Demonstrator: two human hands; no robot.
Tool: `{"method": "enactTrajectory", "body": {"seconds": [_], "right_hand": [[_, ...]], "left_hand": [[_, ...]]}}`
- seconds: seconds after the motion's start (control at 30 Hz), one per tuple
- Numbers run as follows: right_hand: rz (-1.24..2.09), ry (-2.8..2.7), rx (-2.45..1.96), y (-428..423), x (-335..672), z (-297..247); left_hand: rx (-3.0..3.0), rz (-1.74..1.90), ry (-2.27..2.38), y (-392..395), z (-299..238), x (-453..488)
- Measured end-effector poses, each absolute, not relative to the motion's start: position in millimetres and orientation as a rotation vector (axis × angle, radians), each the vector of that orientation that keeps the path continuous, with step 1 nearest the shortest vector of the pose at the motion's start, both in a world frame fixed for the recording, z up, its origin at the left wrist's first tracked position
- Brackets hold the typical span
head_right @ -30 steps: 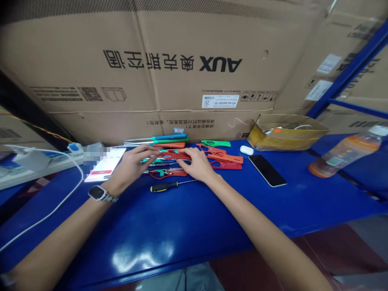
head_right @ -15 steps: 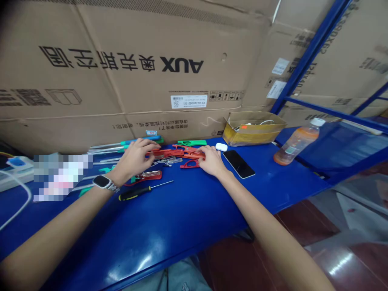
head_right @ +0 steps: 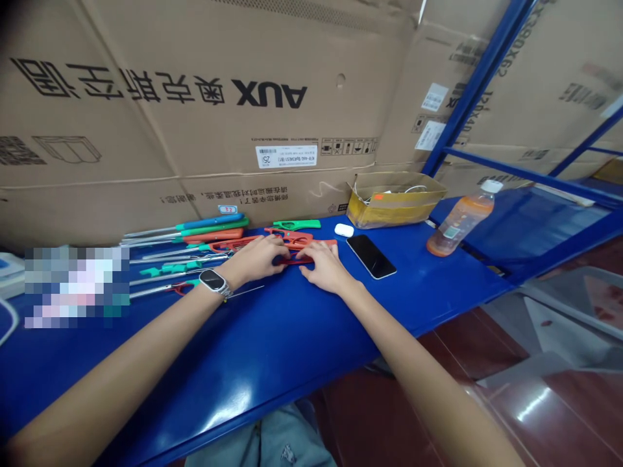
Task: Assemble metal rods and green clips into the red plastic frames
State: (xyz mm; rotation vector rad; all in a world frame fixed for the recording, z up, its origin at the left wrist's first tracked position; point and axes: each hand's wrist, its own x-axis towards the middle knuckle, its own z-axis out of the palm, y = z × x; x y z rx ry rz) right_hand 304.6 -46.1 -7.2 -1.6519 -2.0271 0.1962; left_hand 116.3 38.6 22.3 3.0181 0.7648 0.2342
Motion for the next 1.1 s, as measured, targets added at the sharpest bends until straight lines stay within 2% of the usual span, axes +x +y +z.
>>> {"method": "enactTrajectory", "body": {"seconds": [0.13, 0.27, 0.43, 0.73, 1.1], "right_hand": [[0.162, -1.992, -1.6, -48, 301, -6], [0.009, -2.019, -1.527, -51, 283, 8], [0.011, -2.171, -1.35, -41, 242, 22], [0.437, -2.34, -1.038, -6, 189, 18], [0.577, -2.288, -1.122, 6, 173, -1]], "left_hand": [[2.968, 0.395, 0.742, 41, 29, 102], [2.638, 0.596, 0.724, 43, 46, 66], [2.364, 0.746, 0.829, 34, 57, 10], [2.442, 0.753, 1.061, 13, 26, -73], [2.497, 0.571, 1.174, 15, 11, -91]]}}
